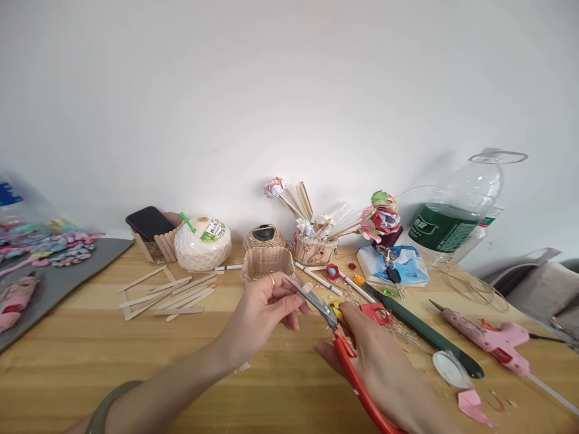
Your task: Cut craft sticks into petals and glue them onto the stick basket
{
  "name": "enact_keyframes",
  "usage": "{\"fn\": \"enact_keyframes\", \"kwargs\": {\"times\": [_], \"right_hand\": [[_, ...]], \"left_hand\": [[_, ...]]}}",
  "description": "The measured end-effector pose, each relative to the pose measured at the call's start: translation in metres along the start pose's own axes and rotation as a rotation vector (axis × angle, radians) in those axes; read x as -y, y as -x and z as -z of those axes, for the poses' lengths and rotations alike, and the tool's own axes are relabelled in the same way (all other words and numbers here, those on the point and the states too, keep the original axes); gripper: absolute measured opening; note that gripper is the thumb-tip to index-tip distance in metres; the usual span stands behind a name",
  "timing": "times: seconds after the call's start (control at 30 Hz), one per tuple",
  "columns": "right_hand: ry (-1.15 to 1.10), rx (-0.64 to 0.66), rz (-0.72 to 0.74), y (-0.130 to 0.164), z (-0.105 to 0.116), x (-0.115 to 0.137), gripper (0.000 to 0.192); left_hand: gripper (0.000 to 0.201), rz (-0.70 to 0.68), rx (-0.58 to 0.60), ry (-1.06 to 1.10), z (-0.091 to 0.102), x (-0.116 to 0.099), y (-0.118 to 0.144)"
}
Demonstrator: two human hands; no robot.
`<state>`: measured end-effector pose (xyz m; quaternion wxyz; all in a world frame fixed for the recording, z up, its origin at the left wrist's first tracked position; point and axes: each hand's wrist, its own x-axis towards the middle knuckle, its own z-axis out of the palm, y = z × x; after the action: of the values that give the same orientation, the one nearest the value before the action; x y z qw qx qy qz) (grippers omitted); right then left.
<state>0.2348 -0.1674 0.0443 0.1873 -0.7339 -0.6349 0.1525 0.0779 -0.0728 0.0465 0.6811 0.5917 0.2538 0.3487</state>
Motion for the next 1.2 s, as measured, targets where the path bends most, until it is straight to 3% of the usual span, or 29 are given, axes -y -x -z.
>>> {"fn": "enact_keyframes", "kwargs": {"times": [0.27, 0.7, 1.0, 1.2], "right_hand": [[-0.067, 0.121, -0.052, 0.016, 0.009, -0.001, 0.029], [0.111, 0.099, -0.134, 0.036, 0.006, 0.014, 0.032], [0.028, 0.241, 0.008, 0.041, 0.002, 0.0, 0.04], [-0.021, 0.273, -0.034, 0.045, 0.0, -0.009, 0.044]], "left_hand": [[0.021, 0.051, -0.005, 0.012, -0.009, 0.005, 0.009], [0.016, 0.037, -0.012, 0.058, -0.012, 0.007, 0.035], [0.021, 0.228, -0.033, 0.122, -0.016, 0.007, 0.045], [0.021, 0.334, -0.043, 0.119, -0.018, 0.011, 0.049]]}}
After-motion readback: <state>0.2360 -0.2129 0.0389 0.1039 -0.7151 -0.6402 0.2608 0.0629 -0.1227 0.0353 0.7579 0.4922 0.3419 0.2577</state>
